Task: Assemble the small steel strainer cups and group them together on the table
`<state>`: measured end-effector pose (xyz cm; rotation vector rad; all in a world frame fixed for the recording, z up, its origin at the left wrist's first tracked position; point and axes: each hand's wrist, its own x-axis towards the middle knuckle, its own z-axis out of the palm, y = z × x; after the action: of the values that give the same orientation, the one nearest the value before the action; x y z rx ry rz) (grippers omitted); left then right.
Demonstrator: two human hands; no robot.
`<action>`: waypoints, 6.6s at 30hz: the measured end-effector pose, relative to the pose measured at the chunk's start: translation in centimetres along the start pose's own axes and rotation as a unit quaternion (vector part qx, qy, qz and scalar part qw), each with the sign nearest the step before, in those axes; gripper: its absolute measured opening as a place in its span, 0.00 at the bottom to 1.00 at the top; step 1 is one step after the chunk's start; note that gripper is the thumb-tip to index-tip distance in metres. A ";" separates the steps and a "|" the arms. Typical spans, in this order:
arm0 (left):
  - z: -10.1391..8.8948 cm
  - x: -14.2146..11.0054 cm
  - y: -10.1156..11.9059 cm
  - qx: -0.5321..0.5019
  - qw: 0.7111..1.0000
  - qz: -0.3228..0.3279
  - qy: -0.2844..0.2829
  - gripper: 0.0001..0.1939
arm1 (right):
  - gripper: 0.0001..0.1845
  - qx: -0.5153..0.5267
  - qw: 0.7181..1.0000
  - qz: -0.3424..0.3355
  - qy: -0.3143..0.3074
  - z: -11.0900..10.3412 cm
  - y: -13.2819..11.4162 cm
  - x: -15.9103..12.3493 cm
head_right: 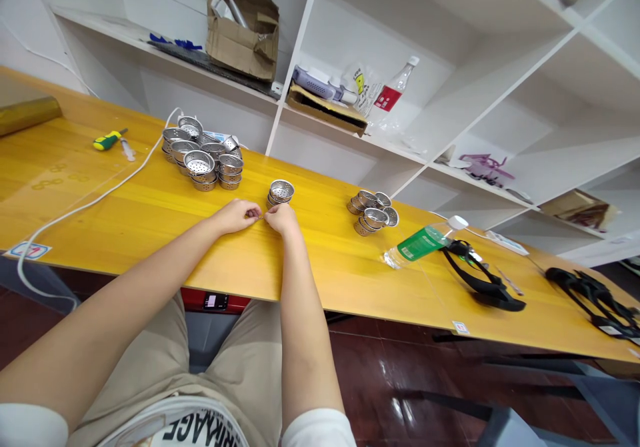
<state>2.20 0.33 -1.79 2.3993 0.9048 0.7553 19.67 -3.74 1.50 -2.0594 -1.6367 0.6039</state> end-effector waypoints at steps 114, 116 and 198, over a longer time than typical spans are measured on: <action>-1.8 1.8 -0.6 -0.369 0.798 -0.142 0.455 0.24 | 0.11 -0.097 0.951 -0.291 0.039 3.1 -1.4 -0.2; -1.9 1.8 -0.5 -0.371 0.795 -0.143 0.458 0.24 | 0.11 -0.096 0.950 -0.296 0.041 3.2 -1.3 -0.2; -1.9 1.6 -0.8 -0.390 0.777 -0.145 0.473 0.26 | 0.15 -0.201 0.955 -0.215 0.027 4.2 -3.1 -1.0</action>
<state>1.65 2.38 -0.29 1.0357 0.9714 1.8198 14.58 -3.80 0.00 -1.8493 -2.2263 0.0640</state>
